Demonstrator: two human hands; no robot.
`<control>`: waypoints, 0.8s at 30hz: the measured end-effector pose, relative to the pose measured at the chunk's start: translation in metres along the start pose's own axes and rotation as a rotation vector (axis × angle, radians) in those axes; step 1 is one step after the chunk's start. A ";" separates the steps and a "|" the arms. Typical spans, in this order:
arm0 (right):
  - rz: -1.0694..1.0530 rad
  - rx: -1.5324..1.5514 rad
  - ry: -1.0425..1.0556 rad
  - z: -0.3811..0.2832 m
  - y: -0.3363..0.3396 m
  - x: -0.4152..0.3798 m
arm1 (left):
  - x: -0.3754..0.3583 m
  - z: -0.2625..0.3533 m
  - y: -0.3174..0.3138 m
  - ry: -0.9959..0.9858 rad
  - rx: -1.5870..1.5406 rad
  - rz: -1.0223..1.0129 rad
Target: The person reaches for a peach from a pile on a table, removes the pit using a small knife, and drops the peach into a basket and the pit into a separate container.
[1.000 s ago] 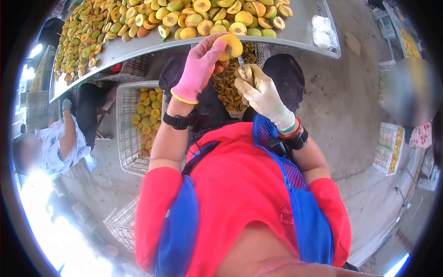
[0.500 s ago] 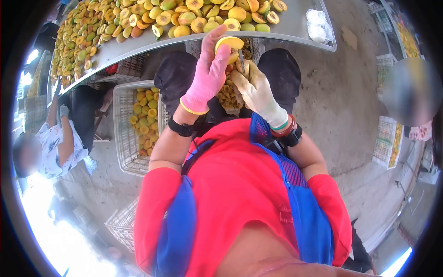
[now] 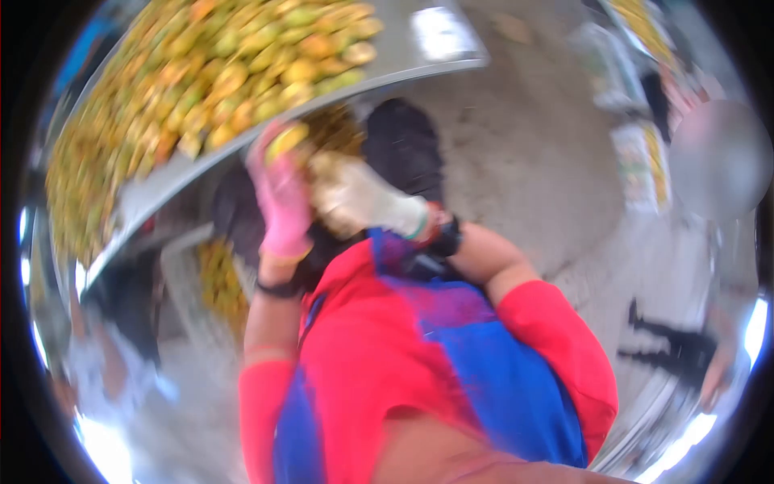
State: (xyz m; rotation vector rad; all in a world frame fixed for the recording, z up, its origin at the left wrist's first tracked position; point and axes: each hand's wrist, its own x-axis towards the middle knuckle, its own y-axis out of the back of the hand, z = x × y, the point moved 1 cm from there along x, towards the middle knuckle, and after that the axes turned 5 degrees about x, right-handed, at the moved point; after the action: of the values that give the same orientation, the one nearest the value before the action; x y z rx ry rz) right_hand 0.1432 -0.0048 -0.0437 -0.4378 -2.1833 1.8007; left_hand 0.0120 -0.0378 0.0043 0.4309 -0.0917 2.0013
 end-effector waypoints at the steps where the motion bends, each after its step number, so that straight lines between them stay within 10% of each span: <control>1: -0.049 -0.009 0.006 -0.004 0.001 0.001 | 0.002 0.003 0.000 -0.016 0.029 0.004; 5: 0.432 -1.431 0.380 -0.003 -0.048 0.001 | -0.003 -0.001 -0.002 -0.060 -0.062 -0.019; 12: 0.412 -1.459 0.526 -0.006 -0.061 -0.011 | 0.016 0.042 0.002 0.158 -0.134 -0.186; 24: 0.378 -1.423 0.449 -0.004 -0.064 -0.004 | 0.011 0.041 -0.012 -0.056 -0.202 -0.066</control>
State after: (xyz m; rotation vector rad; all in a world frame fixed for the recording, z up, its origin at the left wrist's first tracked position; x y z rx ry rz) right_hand 0.1449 -0.0147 0.0200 -1.3807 -2.7091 -0.1394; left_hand 0.0292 -0.0334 0.0444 0.3552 -0.3075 1.8930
